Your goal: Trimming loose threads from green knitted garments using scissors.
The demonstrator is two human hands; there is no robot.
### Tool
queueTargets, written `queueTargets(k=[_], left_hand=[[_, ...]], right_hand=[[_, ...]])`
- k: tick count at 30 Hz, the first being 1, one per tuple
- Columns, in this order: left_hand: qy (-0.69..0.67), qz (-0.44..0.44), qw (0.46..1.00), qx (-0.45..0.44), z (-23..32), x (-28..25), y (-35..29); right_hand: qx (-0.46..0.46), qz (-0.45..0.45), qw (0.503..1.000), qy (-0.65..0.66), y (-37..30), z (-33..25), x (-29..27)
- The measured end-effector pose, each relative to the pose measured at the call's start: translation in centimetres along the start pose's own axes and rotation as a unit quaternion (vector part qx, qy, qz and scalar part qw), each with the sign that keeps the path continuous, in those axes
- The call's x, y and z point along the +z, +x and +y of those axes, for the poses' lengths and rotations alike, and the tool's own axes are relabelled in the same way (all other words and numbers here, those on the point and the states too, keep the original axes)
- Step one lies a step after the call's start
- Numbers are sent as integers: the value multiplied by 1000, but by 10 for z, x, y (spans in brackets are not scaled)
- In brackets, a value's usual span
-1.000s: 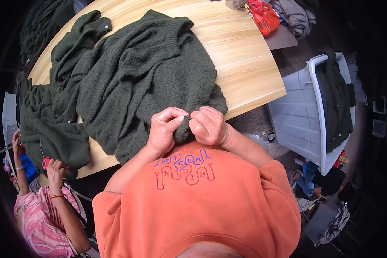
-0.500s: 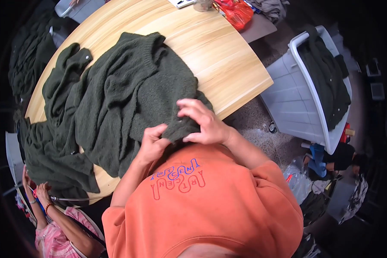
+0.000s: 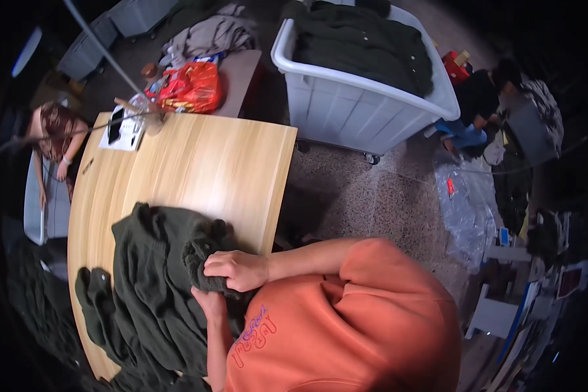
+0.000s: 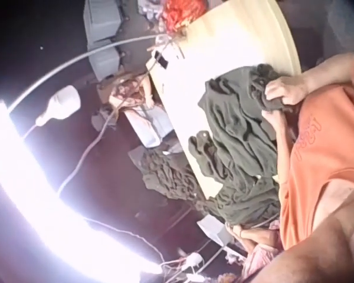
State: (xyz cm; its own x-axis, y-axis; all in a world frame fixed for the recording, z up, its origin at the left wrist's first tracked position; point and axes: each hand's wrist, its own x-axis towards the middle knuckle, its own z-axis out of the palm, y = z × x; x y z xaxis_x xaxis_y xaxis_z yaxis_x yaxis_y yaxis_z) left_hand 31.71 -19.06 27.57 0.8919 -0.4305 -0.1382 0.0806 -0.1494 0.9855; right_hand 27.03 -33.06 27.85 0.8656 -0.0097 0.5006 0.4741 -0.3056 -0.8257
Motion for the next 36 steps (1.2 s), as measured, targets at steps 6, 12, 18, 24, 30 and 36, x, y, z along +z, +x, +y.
queueTargets(k=[6,12,18,24,30,36], left_hand=[[-34,15,998,55,66,6,83],[-118,-61,966,222,196,77,190],[-50,-240,879,409,326,306,182],[59,-441,779,441,244,432,110],[244,-606,706,275,142,308,108],[251,-258,932,31,62,140,112]], right_hand=[[299,9,954,-27,-55,17,-70],[334,-31,942,-32,-98,30,-115],[394,82,915,-5,-117,29,-167],[431,59,900,-17,-127,29,-186],[439,44,896,-50,-132,43,-167],[341,-36,938,-50,-87,44,-139]])
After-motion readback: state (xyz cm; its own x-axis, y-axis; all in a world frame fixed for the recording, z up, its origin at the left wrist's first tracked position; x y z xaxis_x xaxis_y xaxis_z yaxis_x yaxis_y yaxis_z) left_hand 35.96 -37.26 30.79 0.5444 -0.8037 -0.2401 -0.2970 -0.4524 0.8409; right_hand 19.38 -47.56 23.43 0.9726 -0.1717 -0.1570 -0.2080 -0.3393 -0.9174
